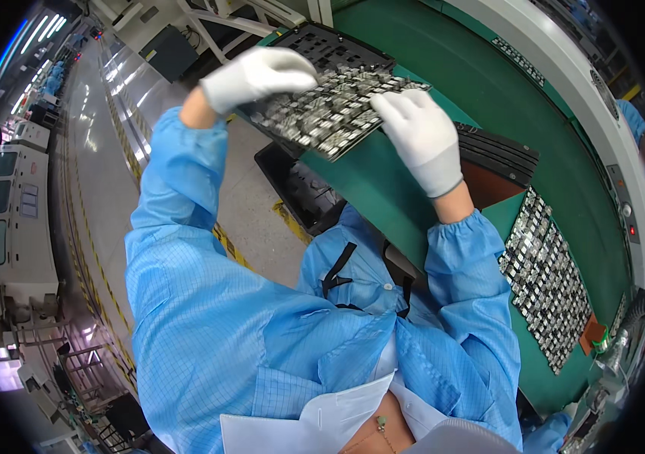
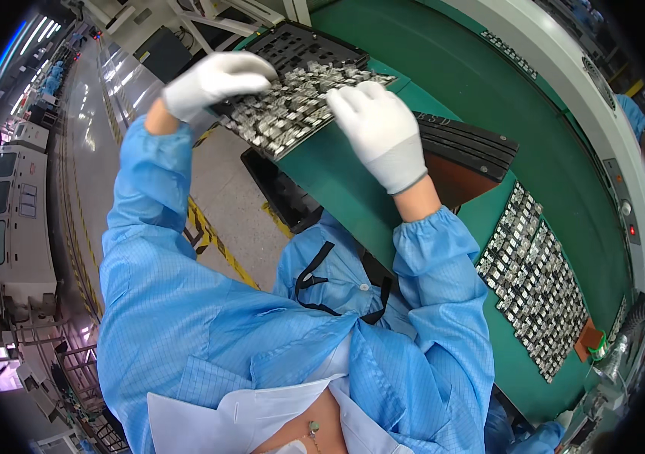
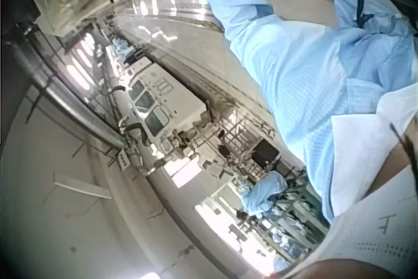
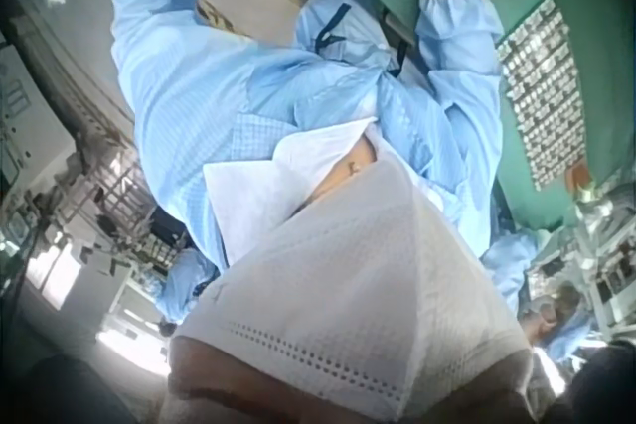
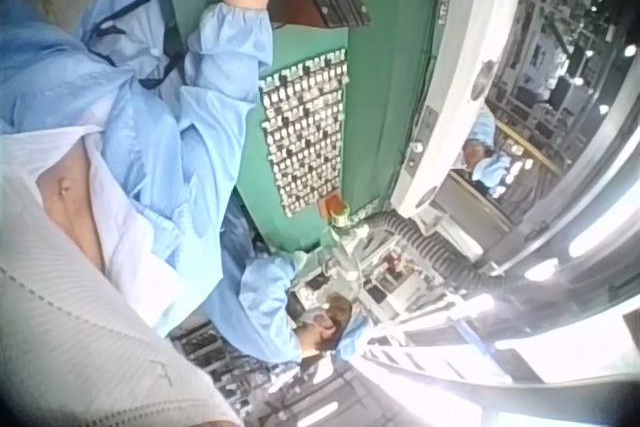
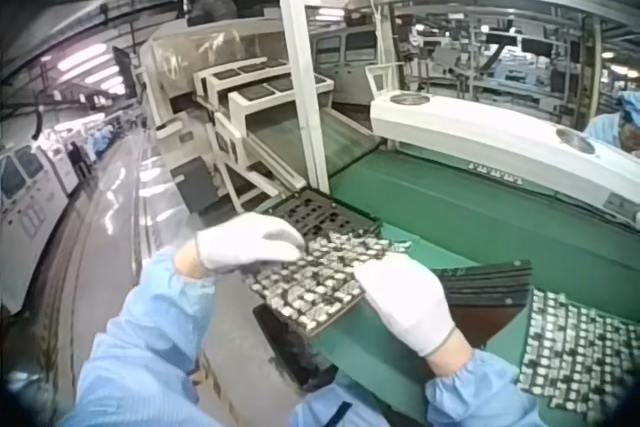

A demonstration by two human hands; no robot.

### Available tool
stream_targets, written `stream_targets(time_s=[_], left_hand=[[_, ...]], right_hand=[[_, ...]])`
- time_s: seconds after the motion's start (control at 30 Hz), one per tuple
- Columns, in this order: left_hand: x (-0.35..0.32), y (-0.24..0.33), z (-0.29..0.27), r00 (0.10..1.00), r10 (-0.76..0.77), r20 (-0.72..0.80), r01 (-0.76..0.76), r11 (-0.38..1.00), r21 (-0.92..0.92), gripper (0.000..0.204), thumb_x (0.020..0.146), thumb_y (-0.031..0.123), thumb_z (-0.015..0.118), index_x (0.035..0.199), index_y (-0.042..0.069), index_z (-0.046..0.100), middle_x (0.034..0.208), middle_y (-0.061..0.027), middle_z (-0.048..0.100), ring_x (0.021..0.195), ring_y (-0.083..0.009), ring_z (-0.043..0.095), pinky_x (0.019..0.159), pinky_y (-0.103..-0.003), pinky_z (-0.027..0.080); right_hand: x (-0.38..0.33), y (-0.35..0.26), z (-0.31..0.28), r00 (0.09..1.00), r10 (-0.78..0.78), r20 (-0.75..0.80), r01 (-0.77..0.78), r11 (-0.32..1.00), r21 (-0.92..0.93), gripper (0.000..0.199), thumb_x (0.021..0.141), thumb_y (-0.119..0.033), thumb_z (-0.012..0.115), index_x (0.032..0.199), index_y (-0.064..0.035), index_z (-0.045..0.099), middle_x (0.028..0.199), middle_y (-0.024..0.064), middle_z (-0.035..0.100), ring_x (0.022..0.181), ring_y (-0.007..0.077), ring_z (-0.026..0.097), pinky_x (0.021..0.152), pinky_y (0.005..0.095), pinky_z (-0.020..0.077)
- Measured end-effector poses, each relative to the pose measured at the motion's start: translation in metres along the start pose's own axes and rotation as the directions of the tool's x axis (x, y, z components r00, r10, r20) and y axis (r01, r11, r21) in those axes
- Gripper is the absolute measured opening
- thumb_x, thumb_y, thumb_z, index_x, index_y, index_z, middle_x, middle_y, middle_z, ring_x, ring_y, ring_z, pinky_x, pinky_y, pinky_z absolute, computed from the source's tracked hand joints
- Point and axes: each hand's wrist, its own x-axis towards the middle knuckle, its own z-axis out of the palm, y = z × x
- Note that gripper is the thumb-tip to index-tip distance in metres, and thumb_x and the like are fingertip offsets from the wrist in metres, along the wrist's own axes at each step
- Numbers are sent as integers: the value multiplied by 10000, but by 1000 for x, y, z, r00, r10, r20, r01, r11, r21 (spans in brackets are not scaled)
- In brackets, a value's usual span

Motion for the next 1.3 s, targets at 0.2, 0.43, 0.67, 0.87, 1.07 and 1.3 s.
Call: stream_targets(time_s=[0.2,0.43,0.67,0.87,1.07,1.3], left_hand=[[-12,13,-62,923,289,-253,-381,768,-515,802,969,502,614,1522,-10,341,1509,-185,457,1389,-307,454,1148,-453,357],[26,62,-31,957,229,-177,-284,856,-431,682,829,271,807,1373,-43,543,1322,-153,629,1220,-209,574,1053,-353,434],[57,82,-19,988,149,-50,-156,968,-197,295,866,171,787,1102,10,714,1011,9,711,906,-78,611,838,-274,493],[72,104,-17,988,154,-14,-149,969,196,346,862,215,797,1118,-2,710,1005,-37,741,877,-105,647,808,-294,515],[101,128,11,972,221,77,-233,943,236,310,806,252,829,820,-23,688,658,-71,650,629,-99,551,630,-319,471],[126,144,9,946,258,197,-298,929,217,335,807,281,828,902,-23,725,733,-89,698,689,-97,598,669,-319,488]], right_hand=[[-16,13,-39,887,424,-184,-309,840,446,149,882,-32,689,1028,-20,718,861,53,654,778,173,623,705,275,496],[-30,8,-58,597,785,164,-489,193,851,279,978,-246,677,804,-33,628,663,22,621,612,59,553,574,217,385],[-43,0,-93,610,776,163,-638,359,681,273,963,-260,680,925,10,679,726,29,708,661,71,556,619,230,393],[-91,-24,-125,647,728,227,-673,405,619,324,952,-149,659,1235,9,660,1104,118,708,1002,174,669,894,303,526],[-140,-39,-98,689,486,537,-724,427,542,283,974,-218,635,1122,13,702,1036,117,710,950,197,687,851,305,526],[-165,-33,-66,516,507,690,-825,77,560,288,1002,-195,589,1162,20,693,1045,118,728,914,167,687,823,280,546]])
